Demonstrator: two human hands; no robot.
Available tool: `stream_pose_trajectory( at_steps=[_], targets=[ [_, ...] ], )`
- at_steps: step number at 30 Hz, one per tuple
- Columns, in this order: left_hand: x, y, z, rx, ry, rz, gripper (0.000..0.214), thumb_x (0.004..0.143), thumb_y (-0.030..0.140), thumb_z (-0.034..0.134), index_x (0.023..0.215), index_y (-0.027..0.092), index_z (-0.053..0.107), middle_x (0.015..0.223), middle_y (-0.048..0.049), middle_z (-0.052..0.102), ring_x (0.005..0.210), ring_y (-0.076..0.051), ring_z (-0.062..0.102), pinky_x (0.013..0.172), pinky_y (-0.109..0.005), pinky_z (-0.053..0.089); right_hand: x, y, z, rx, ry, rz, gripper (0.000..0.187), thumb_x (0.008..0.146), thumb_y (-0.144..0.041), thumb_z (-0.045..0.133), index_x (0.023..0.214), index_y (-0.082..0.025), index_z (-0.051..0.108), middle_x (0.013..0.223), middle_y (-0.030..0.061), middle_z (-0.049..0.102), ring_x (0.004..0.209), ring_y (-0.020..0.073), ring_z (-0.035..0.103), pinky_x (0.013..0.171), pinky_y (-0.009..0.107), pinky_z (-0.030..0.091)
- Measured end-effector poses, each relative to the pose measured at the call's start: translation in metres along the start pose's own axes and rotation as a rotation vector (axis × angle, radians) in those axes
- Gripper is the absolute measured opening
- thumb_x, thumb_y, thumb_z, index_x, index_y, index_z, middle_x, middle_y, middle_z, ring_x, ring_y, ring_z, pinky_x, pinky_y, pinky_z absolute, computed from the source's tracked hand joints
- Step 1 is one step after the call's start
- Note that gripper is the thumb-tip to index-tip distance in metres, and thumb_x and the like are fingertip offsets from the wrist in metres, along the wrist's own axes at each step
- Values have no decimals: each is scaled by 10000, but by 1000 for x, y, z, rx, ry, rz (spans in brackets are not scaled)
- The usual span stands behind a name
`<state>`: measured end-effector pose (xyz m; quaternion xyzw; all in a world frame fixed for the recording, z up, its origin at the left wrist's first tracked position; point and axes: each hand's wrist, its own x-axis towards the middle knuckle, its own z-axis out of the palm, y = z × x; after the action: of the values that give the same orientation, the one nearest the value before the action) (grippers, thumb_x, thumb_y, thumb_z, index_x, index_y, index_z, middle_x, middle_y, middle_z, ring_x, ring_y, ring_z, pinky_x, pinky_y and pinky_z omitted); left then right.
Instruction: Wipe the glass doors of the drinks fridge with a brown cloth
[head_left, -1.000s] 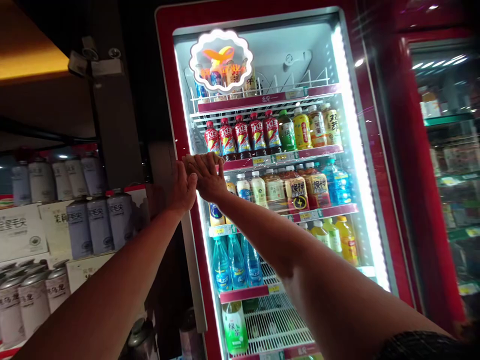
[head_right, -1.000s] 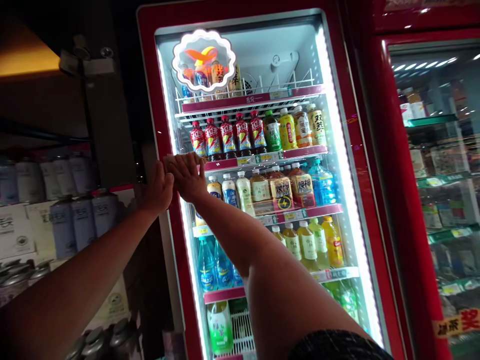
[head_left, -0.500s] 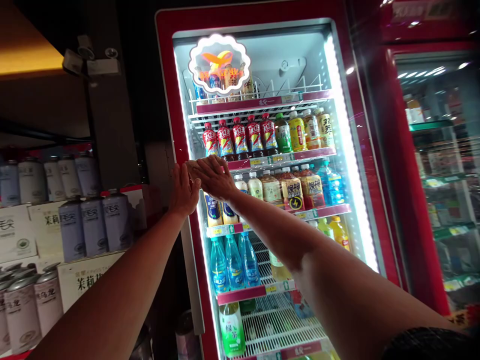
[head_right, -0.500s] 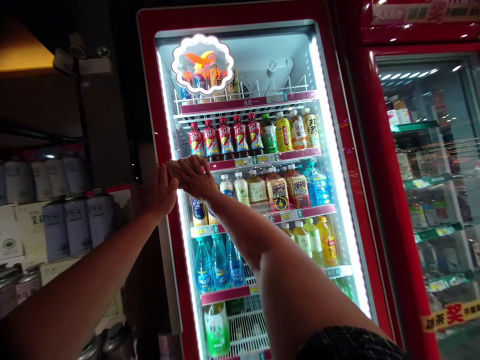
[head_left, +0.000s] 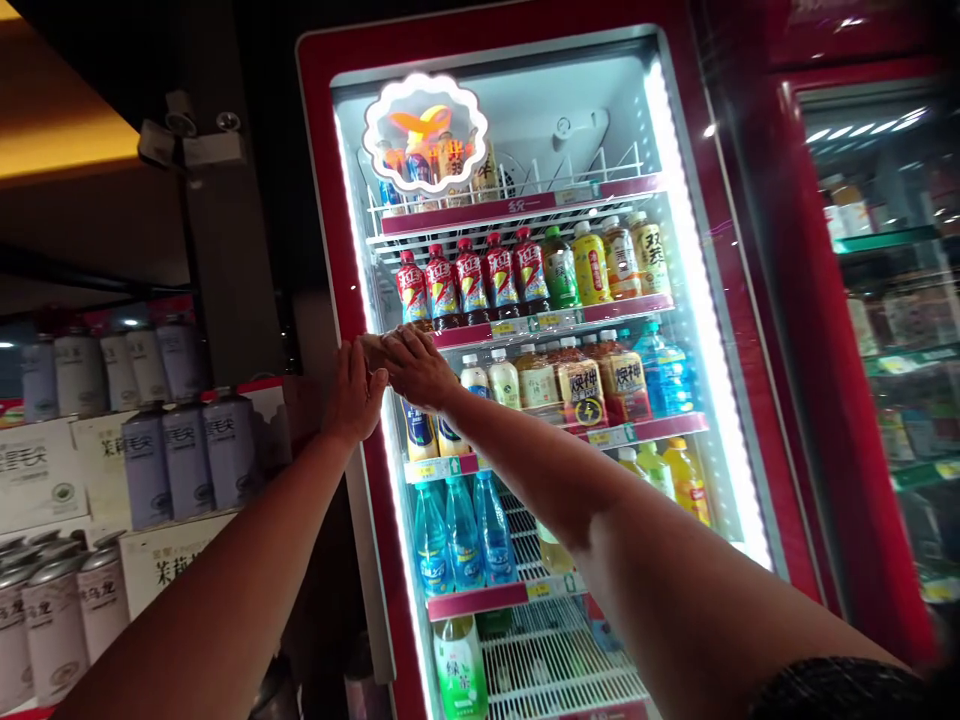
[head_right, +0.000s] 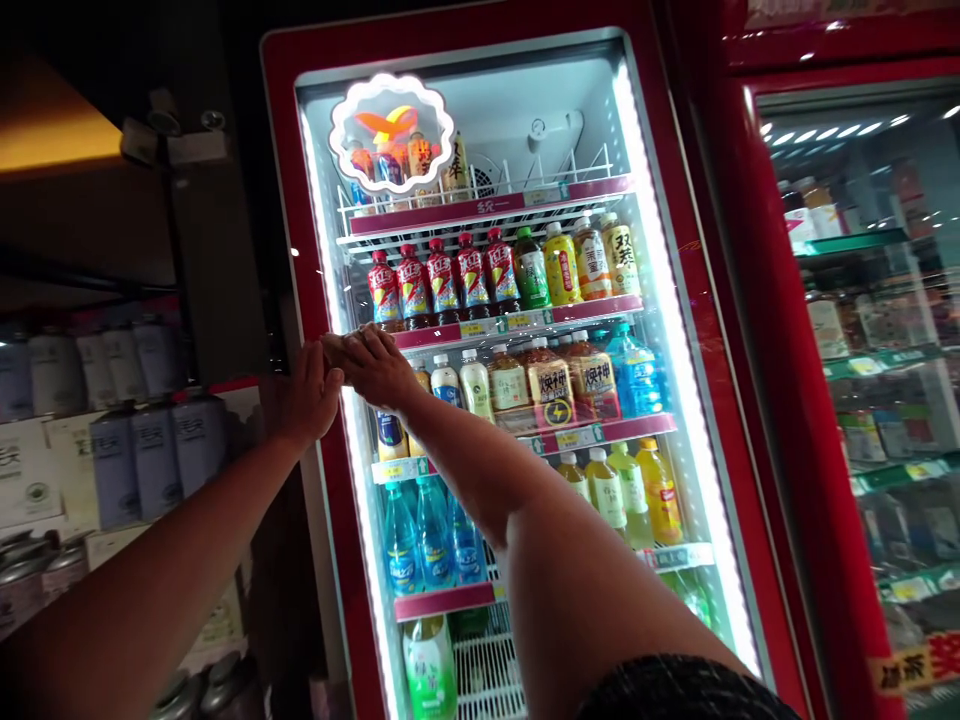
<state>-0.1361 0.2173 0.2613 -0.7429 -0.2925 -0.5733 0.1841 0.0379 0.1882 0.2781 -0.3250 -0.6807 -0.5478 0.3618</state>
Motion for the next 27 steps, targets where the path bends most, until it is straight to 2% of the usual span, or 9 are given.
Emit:
stream_pose_trajectory(
  at_steps=[3, 8, 11, 14, 18, 20, 23, 25, 27],
  targets=[
    [-1, 2, -1, 75, -17, -4, 880, 981, 663, 253, 1591, 33, 320, 1683, -241, 235, 1588, -347, 188, 1291, -574, 152, -12, 15, -7, 16, -18, -26, 567, 1027, -350, 493, 1584, -284, 407, 1576, 42, 491, 1518, 302, 320, 1300, 510, 244],
    [-3, 5, -2, 183, -50, 0, 876, 974, 683, 263, 1597, 70, 331, 1686, -231, 233, 1586, -361, 190, 1284, -608, 104, -25, 7, -1, 61, 83, 232, 535, 1019, -295, 497, 1545, -201, 463, 1664, 89, 380, 1603, 328, 119, 1312, 602, 149],
    [-4, 5, -1, 232, -68, 55, 882, 975, 678, 287, 1584, 43, 342, 1686, -254, 211, 1584, -381, 185, 1275, -613, 148, -34, 2, 2, 113, 28, 85, 483, 1019, -290, 513, 1496, -214, 526, 1648, 53, 419, 1611, 290, 106, 1331, 562, 122],
    [-6, 2, 3, 242, -77, 141, 873, 984, 674, 280, 1572, 34, 359, 1694, -254, 183, 1592, -388, 137, 1270, -591, 194, -44, 16, -10, 133, -47, -41, 457, 1023, -281, 522, 1479, -262, 547, 1630, 4, 452, 1608, 239, 132, 1339, 507, 131],
    [-7, -4, 7, 244, -113, 284, 794, 996, 659, 315, 1595, 139, 345, 1724, -172, 149, 1596, -364, 141, 1273, -574, 190, -52, 36, -34, 53, 1, 164, 543, 1037, -269, 483, 1577, -246, 426, 1683, 20, 354, 1615, 272, 60, 1335, 536, 104],
    [-7, -6, 8, 245, -140, 320, 786, 997, 659, 314, 1592, 147, 353, 1723, -172, 151, 1593, -365, 152, 1272, -581, 182, -57, 38, -40, 33, 11, 228, 556, 1044, -267, 459, 1595, -227, 397, 1699, 35, 314, 1616, 289, 34, 1331, 562, 99],
    [-6, -9, 8, 252, -164, 326, 790, 992, 658, 316, 1588, 142, 361, 1718, -189, 156, 1596, -359, 139, 1271, -588, 176, -67, 42, -47, 46, -45, 148, 578, 1039, -253, 466, 1608, -253, 364, 1703, 13, 304, 1616, 272, 46, 1333, 567, 103],
    [-5, -11, 8, 263, -168, 331, 782, 992, 645, 329, 1589, 142, 360, 1717, -192, 153, 1599, -343, 127, 1273, -574, 187, -75, 54, -54, 56, -92, 67, 569, 1038, -245, 470, 1599, -276, 378, 1691, -9, 332, 1614, 253, 86, 1338, 543, 114],
    [-5, -11, 8, 270, -158, 340, 769, 990, 632, 347, 1590, 153, 361, 1719, -185, 153, 1601, -330, 129, 1275, -561, 195, -82, 72, -63, 47, -97, 80, 565, 1039, -238, 463, 1596, -284, 383, 1686, -11, 342, 1612, 257, 96, 1335, 547, 123]
  ],
)
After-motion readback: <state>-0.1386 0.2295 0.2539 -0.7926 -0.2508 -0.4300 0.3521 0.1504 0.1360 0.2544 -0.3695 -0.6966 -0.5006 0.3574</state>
